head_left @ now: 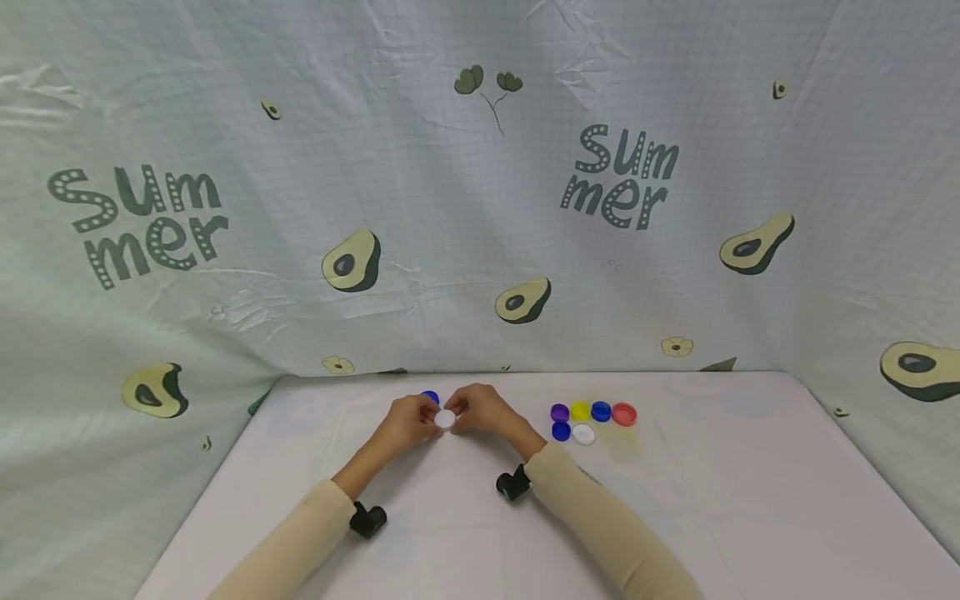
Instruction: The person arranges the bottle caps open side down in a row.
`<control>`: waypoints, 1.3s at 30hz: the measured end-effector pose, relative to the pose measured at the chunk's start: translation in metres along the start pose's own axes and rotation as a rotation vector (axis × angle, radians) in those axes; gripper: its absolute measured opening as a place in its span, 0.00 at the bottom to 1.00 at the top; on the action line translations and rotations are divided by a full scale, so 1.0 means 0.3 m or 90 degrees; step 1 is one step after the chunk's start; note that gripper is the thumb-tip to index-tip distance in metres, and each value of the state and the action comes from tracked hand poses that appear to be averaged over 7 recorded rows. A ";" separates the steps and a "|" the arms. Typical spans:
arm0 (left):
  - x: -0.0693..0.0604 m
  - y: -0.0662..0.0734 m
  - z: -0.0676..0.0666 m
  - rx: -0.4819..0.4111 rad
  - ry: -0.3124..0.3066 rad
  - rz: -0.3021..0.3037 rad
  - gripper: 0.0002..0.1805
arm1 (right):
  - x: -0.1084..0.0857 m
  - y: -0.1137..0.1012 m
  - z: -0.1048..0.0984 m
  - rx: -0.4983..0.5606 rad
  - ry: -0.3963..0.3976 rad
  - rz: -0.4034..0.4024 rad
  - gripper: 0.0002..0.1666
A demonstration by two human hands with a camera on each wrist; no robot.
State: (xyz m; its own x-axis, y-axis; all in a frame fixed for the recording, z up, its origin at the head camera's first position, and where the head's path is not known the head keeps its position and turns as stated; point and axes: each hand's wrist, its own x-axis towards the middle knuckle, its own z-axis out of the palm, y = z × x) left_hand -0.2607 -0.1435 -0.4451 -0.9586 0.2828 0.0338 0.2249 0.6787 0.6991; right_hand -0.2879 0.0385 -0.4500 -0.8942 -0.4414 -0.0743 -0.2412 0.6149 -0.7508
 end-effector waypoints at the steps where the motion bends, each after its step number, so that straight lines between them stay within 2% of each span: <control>1: 0.000 0.001 0.001 -0.001 0.000 0.000 0.14 | -0.002 -0.001 0.000 -0.002 0.003 -0.001 0.17; 10: -0.001 0.016 -0.005 -0.047 0.005 -0.005 0.14 | -0.017 0.008 -0.025 0.036 0.008 0.004 0.19; 15: -0.017 0.036 -0.010 -0.066 0.010 -0.002 0.13 | -0.046 0.008 -0.049 0.030 0.004 -0.010 0.20; 20: -0.039 0.052 -0.018 -0.102 0.020 0.016 0.13 | -0.084 -0.008 -0.080 0.040 0.015 -0.054 0.19; 24: -0.051 0.069 -0.028 -0.124 0.013 0.026 0.12 | -0.113 -0.015 -0.100 0.055 0.012 -0.075 0.20; 32: -0.081 0.100 -0.023 -0.143 0.000 0.066 0.13 | -0.173 -0.011 -0.116 0.059 0.015 -0.073 0.20; 39: -0.091 0.127 -0.002 -0.136 0.001 0.083 0.13 | -0.215 -0.009 -0.133 0.056 0.018 -0.069 0.19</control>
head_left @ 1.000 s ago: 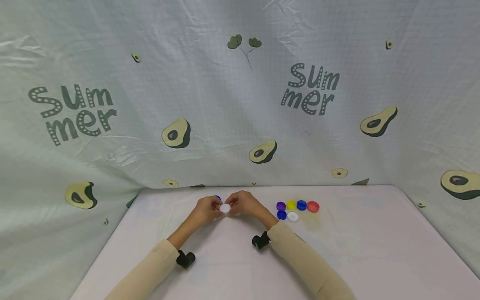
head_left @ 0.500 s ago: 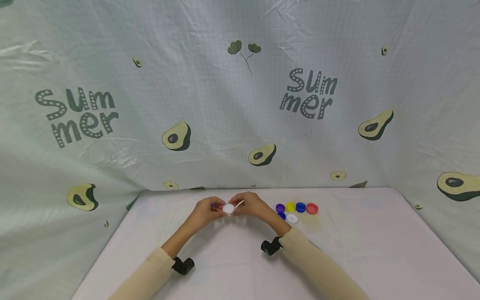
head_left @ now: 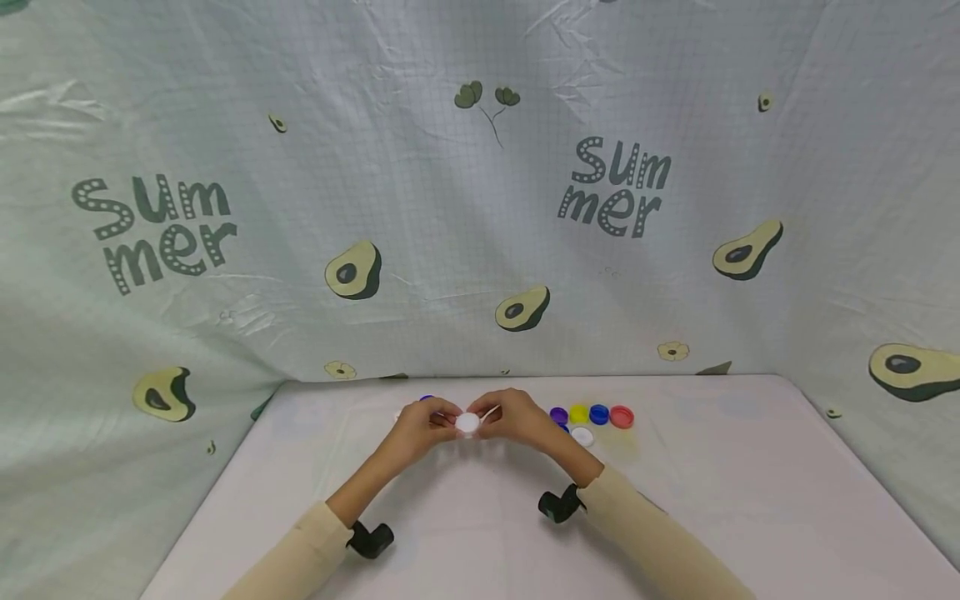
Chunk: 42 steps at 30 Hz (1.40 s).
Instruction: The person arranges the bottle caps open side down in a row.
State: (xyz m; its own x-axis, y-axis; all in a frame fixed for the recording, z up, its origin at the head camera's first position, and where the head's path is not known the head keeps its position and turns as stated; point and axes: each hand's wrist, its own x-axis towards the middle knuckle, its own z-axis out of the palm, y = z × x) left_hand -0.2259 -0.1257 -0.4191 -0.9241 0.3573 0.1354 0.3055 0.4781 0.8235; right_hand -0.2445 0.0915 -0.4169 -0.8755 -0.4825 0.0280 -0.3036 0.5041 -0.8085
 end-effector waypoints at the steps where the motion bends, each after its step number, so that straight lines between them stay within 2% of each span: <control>1: 0.001 0.001 0.004 -0.002 -0.002 0.005 0.13 | -0.005 0.002 -0.002 0.000 0.001 0.003 0.19; 12: 0.003 0.033 0.050 -0.053 -0.008 0.059 0.14 | -0.080 0.035 -0.047 0.025 0.026 0.001 0.20; 21: 0.012 0.069 0.066 -0.118 -0.025 0.057 0.18 | -0.143 0.041 -0.092 0.066 0.048 -0.014 0.21; 25: 0.011 0.070 0.065 -0.130 -0.009 0.042 0.17 | -0.151 0.043 -0.076 0.079 0.076 -0.012 0.21; 31: 0.005 0.064 0.079 -0.125 0.013 0.037 0.12 | -0.169 0.041 -0.050 0.091 0.164 -0.031 0.15; 36: 0.013 0.076 0.089 -0.172 0.008 0.052 0.10 | -0.173 0.032 -0.050 0.108 0.220 -0.079 0.12; 42: 0.024 0.099 0.103 -0.237 -0.002 0.038 0.09 | -0.178 0.038 -0.066 0.094 0.232 -0.126 0.11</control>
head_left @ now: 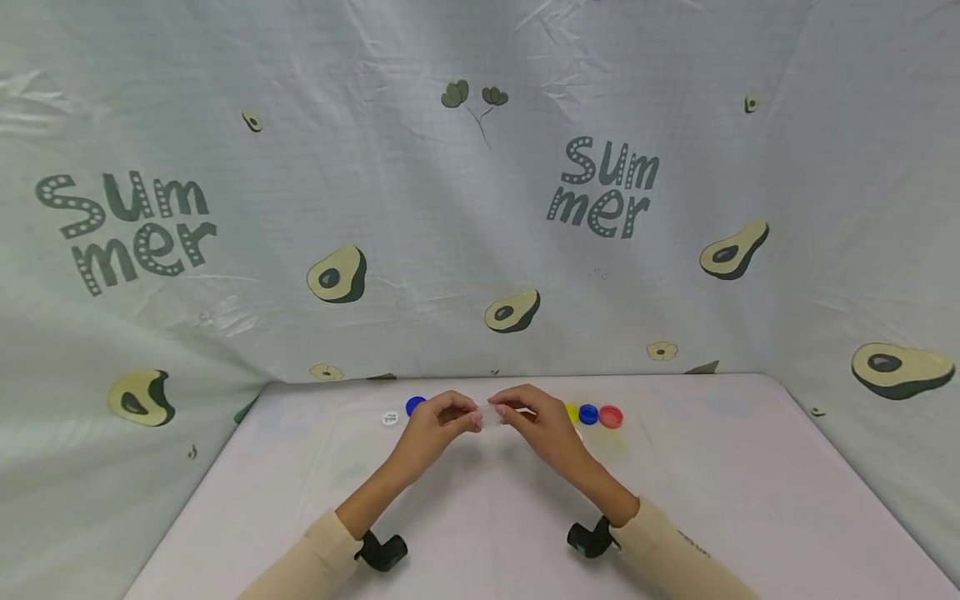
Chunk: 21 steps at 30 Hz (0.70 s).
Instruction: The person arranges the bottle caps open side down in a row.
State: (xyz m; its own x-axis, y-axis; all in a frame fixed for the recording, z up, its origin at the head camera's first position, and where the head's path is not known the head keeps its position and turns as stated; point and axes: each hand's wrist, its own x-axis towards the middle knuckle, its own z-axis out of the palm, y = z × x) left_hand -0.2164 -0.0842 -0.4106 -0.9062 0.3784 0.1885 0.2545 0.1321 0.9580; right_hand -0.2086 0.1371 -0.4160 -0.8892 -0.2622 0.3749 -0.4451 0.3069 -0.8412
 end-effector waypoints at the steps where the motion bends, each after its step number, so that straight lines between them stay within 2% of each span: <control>1: -0.001 0.003 0.003 -0.016 0.001 -0.003 0.09 | -0.001 0.000 -0.004 0.002 -0.004 -0.004 0.11; 6: -0.002 0.009 0.020 -0.076 0.004 -0.003 0.09 | -0.010 0.005 -0.029 0.005 -0.023 -0.003 0.14; 14: -0.011 -0.008 0.049 -0.075 0.011 0.021 0.09 | -0.038 0.006 -0.054 0.021 -0.049 0.014 0.26; 21: -0.012 -0.016 0.074 -0.054 0.017 0.008 0.12 | -0.049 0.010 -0.070 -0.007 -0.045 0.015 0.27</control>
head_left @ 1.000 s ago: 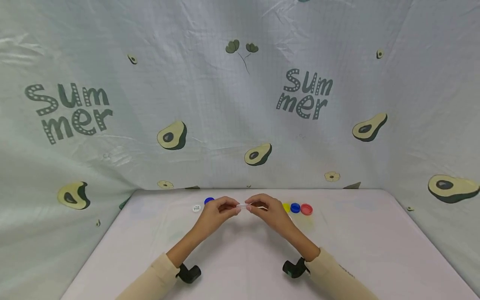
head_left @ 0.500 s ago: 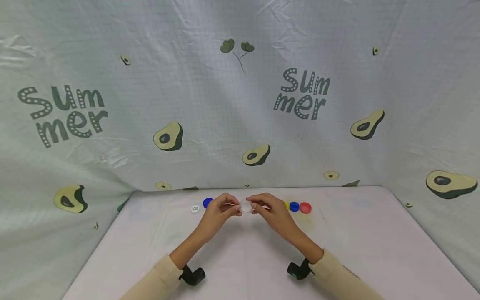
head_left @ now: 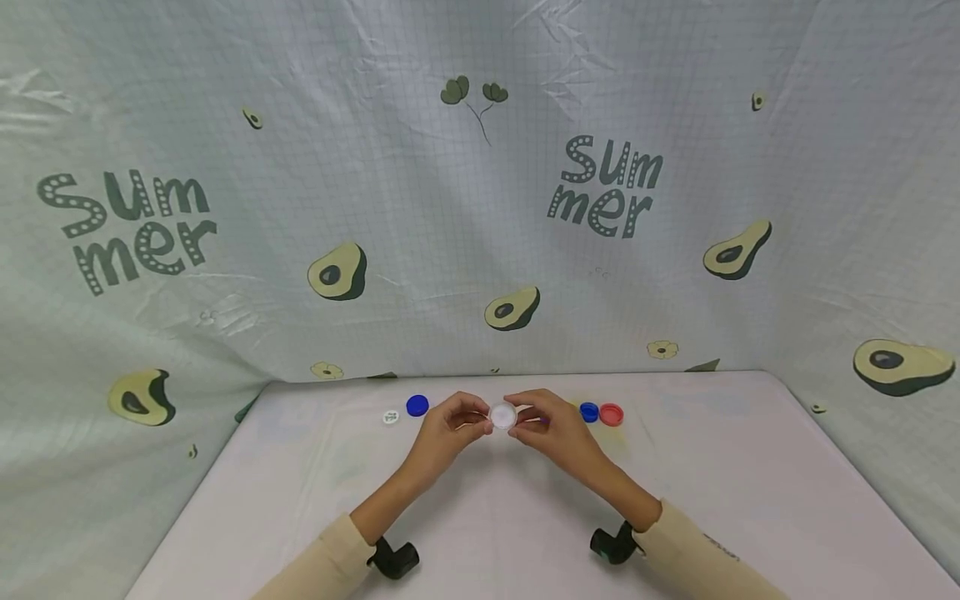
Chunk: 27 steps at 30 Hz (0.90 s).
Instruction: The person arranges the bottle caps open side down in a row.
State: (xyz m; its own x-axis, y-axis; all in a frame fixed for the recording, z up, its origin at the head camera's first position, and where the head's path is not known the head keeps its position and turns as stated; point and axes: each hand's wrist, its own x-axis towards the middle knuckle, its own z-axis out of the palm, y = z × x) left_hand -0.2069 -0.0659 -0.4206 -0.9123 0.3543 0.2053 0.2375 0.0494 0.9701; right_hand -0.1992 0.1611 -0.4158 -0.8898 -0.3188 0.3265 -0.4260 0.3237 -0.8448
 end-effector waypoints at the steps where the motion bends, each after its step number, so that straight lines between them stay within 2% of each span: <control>1: 0.001 0.000 0.002 0.004 0.001 -0.001 0.14 | -0.002 -0.002 -0.001 -0.006 0.004 -0.002 0.26; 6: 0.007 0.003 0.019 0.003 0.004 0.014 0.19 | -0.012 -0.007 -0.012 -0.031 0.017 0.006 0.26; 11: 0.015 -0.008 0.049 0.000 0.006 0.039 0.19 | -0.029 -0.003 -0.033 -0.043 0.015 0.025 0.25; 17: 0.026 -0.019 0.096 0.009 -0.007 0.026 0.18 | -0.057 0.002 -0.075 -0.044 0.011 0.050 0.25; 22: 0.037 -0.020 0.130 0.005 -0.016 0.018 0.18 | -0.080 0.001 -0.110 -0.073 0.004 0.084 0.26; 27: 0.049 -0.025 0.166 -0.004 -0.038 0.012 0.18 | -0.106 0.020 -0.139 -0.085 -0.003 0.093 0.24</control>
State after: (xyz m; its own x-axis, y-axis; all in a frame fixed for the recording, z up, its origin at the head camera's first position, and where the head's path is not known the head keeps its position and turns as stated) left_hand -0.2055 -0.0144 -0.4313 -0.8862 0.4100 0.2158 0.2520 0.0358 0.9671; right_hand -0.1801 0.2104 -0.4135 -0.9430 -0.2643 0.2024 -0.3110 0.4826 -0.8187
